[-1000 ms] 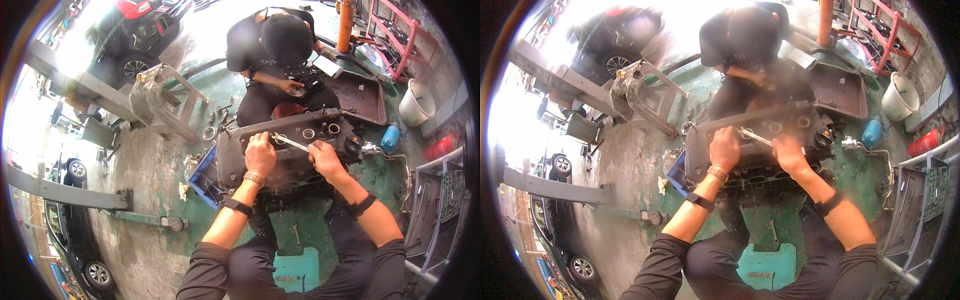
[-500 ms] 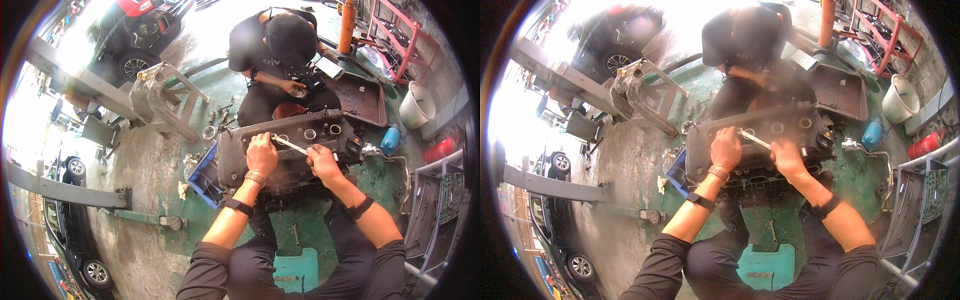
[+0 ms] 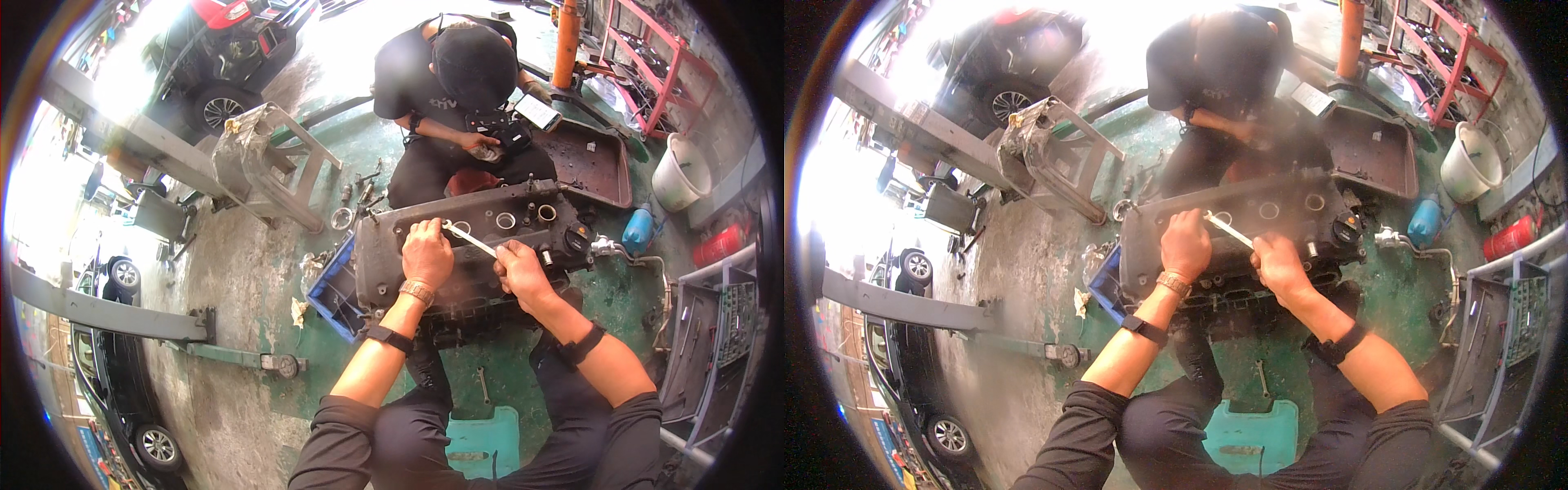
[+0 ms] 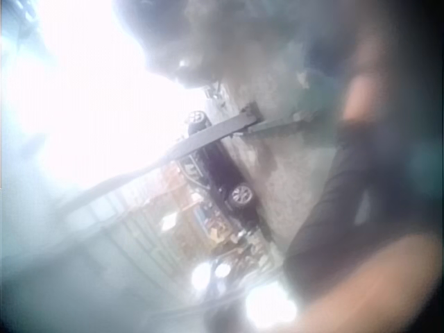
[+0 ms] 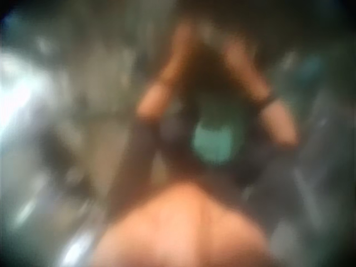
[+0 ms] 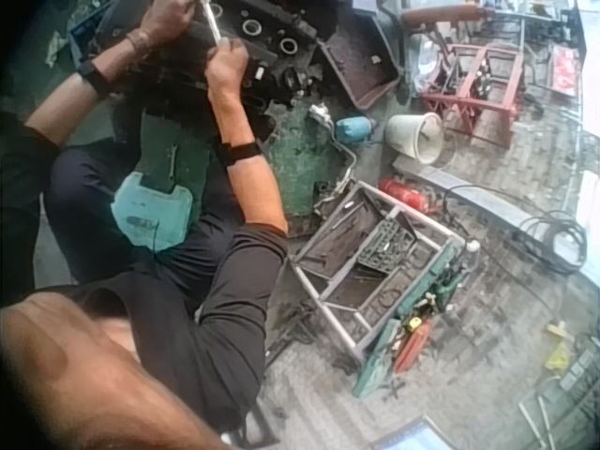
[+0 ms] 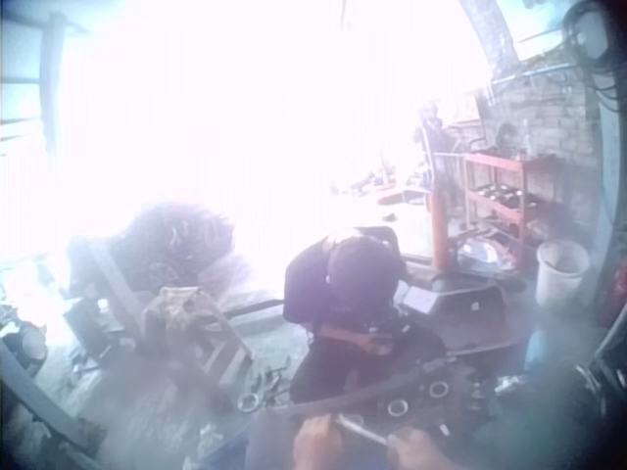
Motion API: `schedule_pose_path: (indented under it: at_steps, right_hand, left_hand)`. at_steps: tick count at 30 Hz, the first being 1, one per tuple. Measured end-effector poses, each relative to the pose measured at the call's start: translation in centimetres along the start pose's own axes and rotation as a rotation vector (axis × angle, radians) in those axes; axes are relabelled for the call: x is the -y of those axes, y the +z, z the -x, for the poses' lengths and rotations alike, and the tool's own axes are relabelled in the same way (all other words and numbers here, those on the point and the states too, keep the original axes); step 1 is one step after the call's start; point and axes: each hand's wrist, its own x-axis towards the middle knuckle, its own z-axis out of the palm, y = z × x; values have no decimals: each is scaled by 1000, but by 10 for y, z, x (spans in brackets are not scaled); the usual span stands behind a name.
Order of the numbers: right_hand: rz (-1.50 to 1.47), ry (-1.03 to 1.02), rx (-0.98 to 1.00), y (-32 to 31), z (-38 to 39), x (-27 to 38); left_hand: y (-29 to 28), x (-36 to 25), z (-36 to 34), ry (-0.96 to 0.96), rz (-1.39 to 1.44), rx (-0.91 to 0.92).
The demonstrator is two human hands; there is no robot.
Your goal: The person uses a wrench to loosen and remove bolts from a car engine block. They repeatedly position the wrench, turn it, and remove the loosened bolts by hand, placing them aside.
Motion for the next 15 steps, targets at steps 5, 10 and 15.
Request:
schedule_pose_path:
  at_steps: [5, 10, 15]
  right_hand:
    - [22, -59, -1, -10, -13, 8]
    - [64, -56, -17, -16, -23, 8]
    - [192, -205, -66, -19, -41, 12]
  left_hand:
    - [-1, -1, 1, 10, 2, -13]
    - [-1, -1, 0, 8, 14, -24]
    - [-2, -2, 0, -5, 22, -18]
